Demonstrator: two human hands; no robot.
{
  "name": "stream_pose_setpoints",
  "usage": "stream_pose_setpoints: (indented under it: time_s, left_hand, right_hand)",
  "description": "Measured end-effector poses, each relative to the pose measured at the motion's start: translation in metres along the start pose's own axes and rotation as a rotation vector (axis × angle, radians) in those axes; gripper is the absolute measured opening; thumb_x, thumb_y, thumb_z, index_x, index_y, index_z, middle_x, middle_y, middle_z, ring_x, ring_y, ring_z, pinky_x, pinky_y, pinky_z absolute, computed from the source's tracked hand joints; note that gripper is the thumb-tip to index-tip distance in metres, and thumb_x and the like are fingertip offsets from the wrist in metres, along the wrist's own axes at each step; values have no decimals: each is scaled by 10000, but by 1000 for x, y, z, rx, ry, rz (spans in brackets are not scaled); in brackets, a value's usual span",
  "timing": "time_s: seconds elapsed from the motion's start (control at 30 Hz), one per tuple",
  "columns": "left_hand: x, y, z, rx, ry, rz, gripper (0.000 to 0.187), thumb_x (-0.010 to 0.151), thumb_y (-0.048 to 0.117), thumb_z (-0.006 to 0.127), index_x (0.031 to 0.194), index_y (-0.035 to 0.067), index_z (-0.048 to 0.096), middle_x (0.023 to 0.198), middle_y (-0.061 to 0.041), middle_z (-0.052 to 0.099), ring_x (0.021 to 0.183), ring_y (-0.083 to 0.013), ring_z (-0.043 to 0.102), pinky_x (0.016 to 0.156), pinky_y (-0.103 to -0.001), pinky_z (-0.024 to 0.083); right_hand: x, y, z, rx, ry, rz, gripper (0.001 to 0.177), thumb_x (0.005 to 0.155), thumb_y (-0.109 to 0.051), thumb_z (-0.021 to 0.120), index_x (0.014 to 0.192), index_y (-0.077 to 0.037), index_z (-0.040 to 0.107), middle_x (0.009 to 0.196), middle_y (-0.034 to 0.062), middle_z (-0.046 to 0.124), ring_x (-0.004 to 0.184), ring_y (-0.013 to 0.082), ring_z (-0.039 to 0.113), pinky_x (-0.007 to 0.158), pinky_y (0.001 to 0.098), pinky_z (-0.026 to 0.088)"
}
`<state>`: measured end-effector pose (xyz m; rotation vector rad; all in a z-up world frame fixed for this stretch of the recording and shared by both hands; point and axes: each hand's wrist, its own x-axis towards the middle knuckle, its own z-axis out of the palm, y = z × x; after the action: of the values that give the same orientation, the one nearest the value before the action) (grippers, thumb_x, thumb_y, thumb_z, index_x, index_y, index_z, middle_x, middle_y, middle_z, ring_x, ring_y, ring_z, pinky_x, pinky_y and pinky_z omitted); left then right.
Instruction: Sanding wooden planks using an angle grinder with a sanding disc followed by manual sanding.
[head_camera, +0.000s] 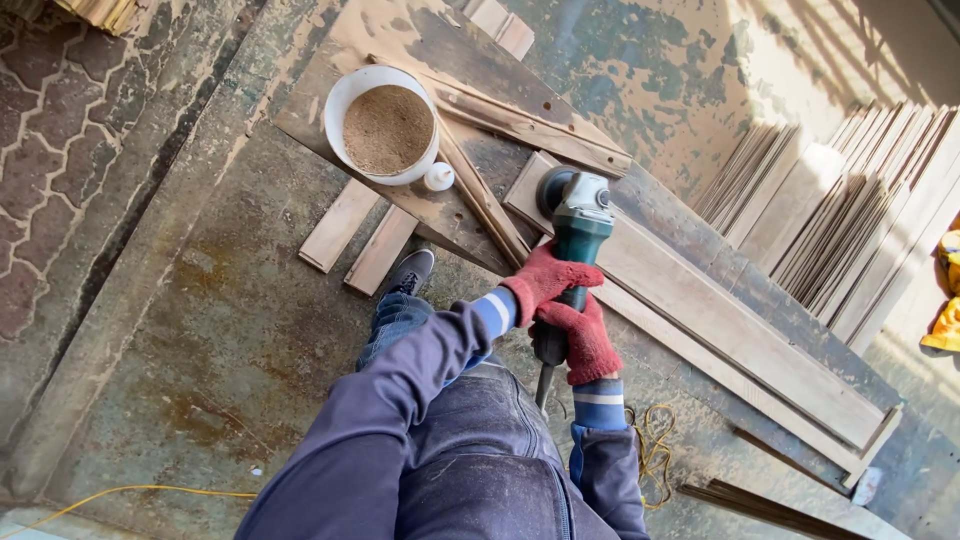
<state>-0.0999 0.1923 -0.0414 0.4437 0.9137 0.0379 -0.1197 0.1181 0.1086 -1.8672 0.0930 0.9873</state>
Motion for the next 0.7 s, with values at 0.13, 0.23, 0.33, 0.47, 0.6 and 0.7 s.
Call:
stream_pose_setpoints:
  time_s: [0.13,0.23,0.33,0.47,0.6,0.7]
  left_hand:
    - [-10,-2,-38,-357,-144,-122,396,682,240,839,929,-4,646,615,-177,585,485,-342,646,350,-435,500]
    - [-48,26,-45,-366,-290,-156,421,801,420,712,892,23,605,619,-90,572,539,-240,661,457,-329,504]
    - [-70,41,-20,-53,-168,-16,364,715,260,771,945,21,622,734,-76,631,621,-201,674,584,-290,552]
    - [3,-4,13,44,-24,-58,579,543,56,977,1053,31,704,740,-185,691,673,-359,750,461,-446,594]
    - [4,-41,68,452,-66,-112,795,402,288,1014,1128,160,716,903,-112,762,918,-304,758,795,-411,624]
    - [19,-79,97,660,-176,-162,928,379,378,1002,1233,203,682,1072,-61,759,1086,-251,725,951,-397,592]
  right_hand:
    - [7,16,-1,-47,-77,22,433,530,-53,877,931,-51,715,730,119,669,647,242,688,566,380,588]
    - [18,28,-4,-61,-123,27,418,540,-53,892,921,-44,721,716,143,677,607,275,700,546,390,594]
    - [31,35,-12,-17,-110,15,444,536,-45,899,936,-28,708,708,172,676,577,317,705,530,413,596]
    - [14,13,-25,5,6,21,519,537,-94,901,1021,-55,719,807,139,698,676,267,704,598,419,603]
    - [2,27,-61,98,156,62,525,582,-105,877,1082,-68,722,890,145,706,783,270,700,693,425,594]
    - [-1,47,-89,218,309,106,520,600,-100,860,1098,-84,711,904,130,685,795,260,680,713,401,586]
